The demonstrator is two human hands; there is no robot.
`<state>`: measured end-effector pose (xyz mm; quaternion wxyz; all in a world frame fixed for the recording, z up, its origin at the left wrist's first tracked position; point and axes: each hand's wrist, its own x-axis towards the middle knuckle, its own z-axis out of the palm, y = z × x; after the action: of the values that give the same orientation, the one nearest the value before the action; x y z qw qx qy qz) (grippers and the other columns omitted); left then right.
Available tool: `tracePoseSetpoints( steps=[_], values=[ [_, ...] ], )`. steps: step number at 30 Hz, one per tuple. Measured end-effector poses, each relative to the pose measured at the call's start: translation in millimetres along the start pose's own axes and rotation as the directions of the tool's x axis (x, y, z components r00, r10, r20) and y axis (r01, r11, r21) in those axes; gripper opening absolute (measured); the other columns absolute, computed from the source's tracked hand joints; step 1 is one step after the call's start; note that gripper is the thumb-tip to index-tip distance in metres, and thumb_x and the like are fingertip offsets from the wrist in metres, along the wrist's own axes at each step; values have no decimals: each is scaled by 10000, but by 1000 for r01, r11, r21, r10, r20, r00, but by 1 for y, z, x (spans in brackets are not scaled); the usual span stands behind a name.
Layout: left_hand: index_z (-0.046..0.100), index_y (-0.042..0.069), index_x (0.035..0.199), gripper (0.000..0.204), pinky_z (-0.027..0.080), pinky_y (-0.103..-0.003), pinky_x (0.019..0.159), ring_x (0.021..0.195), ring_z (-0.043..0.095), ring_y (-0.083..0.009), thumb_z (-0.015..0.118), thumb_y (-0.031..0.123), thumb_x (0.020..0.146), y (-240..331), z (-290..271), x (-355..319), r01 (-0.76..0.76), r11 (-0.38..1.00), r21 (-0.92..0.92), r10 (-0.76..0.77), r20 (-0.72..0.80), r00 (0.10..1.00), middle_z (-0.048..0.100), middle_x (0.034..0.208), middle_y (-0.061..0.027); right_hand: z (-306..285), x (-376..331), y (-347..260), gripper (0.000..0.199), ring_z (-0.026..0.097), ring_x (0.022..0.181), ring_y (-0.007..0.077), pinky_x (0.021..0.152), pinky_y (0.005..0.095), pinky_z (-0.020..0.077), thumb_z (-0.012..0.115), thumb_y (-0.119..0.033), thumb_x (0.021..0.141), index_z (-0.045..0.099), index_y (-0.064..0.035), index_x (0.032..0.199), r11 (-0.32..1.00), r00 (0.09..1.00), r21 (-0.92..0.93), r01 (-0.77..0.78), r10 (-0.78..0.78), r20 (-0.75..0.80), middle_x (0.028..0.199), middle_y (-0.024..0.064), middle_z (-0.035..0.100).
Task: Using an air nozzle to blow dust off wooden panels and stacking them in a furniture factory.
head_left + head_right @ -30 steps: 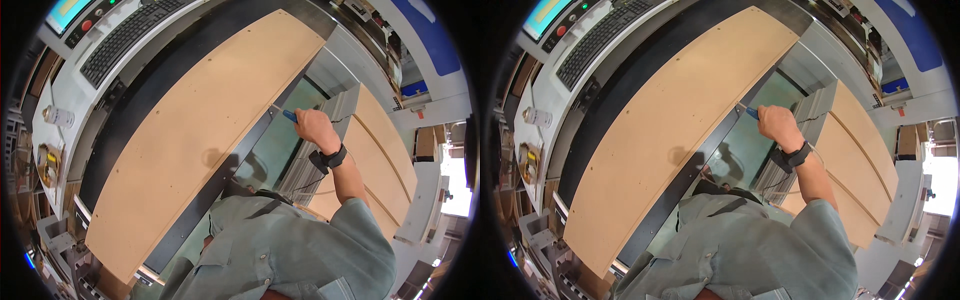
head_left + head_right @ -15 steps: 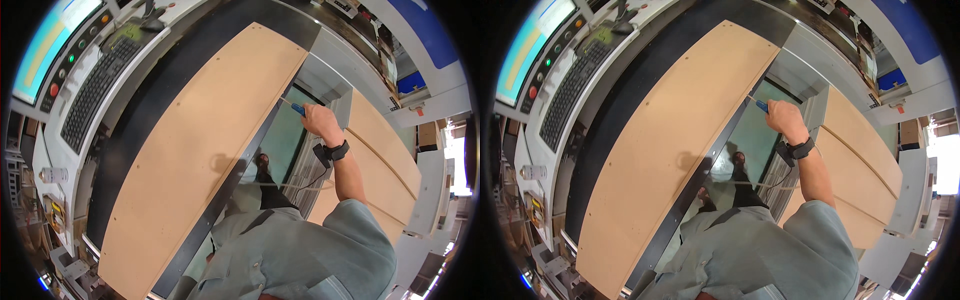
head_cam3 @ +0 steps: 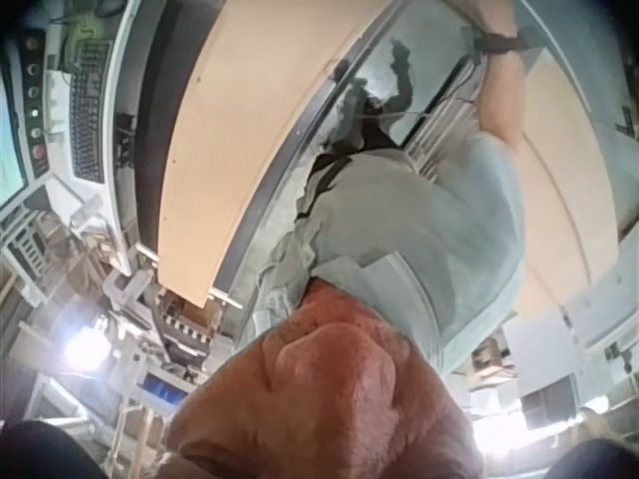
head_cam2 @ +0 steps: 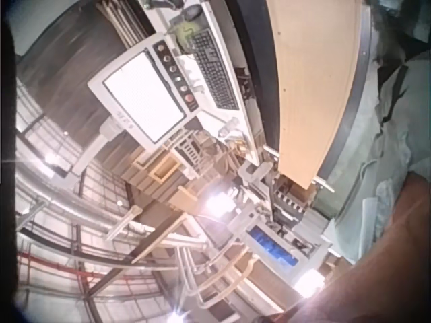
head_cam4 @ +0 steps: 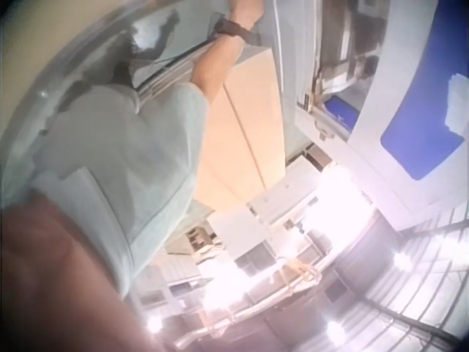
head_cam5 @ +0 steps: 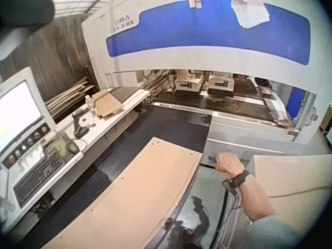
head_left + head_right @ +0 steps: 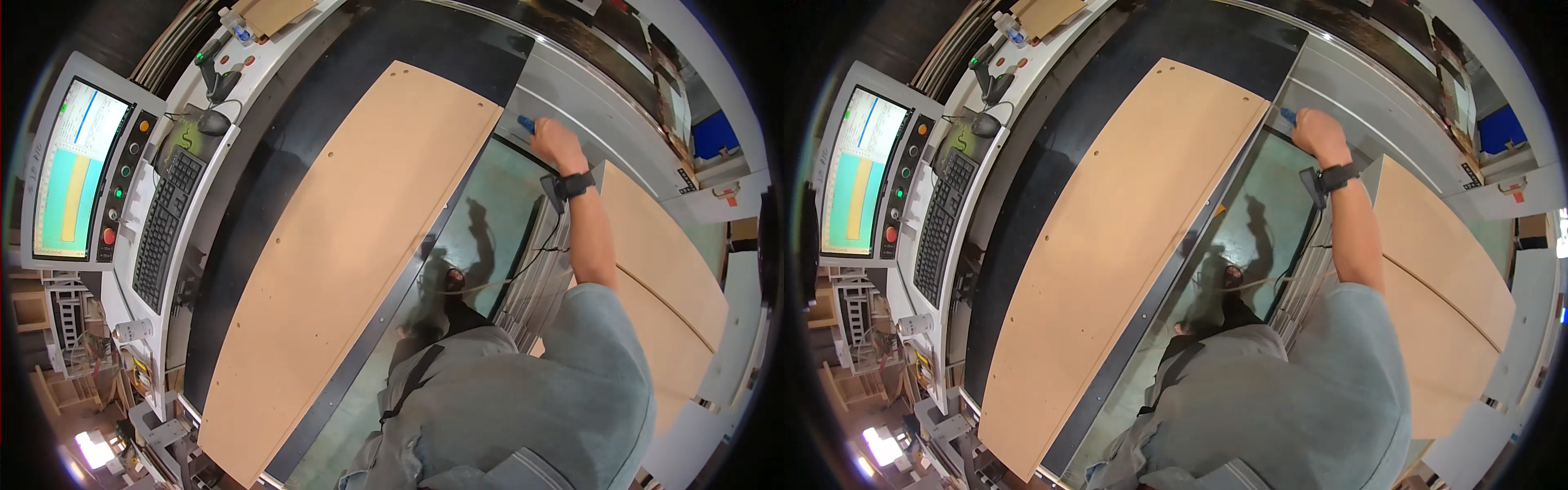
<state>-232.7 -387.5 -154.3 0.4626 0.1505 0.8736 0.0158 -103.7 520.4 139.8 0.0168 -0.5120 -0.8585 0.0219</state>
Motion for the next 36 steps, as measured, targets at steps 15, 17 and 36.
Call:
tracePoseSetpoints(
  steps=[15,17,36],
  values=[
    [742,116,1113,388,566,-450,944,1068,714,-347,689,427,887,22,58,-19,30,989,-146,-41,-75,996,754,1053,-122,-24,66,-47,249,691,540,360,522,474,521,626,-150,810,685,85,757,984,965,174,-48,1,261,612,227,656],
    [741,115,1113,391,566,-450,946,1069,714,-346,689,429,885,15,66,-24,39,986,-159,-52,-75,996,754,1051,-122,-29,68,-53,294,695,556,373,536,473,532,636,-181,819,672,99,736,993,968,114,-23,-7,252,603,226,654],
    [727,167,1152,422,556,-448,954,1114,699,-334,671,465,858,112,127,-49,54,946,-318,-104,-143,984,735,1046,-125,8,225,-175,373,718,616,270,643,392,553,672,-261,817,680,101,902,946,954,266,184,-237,185,698,195,705]
  ],
)
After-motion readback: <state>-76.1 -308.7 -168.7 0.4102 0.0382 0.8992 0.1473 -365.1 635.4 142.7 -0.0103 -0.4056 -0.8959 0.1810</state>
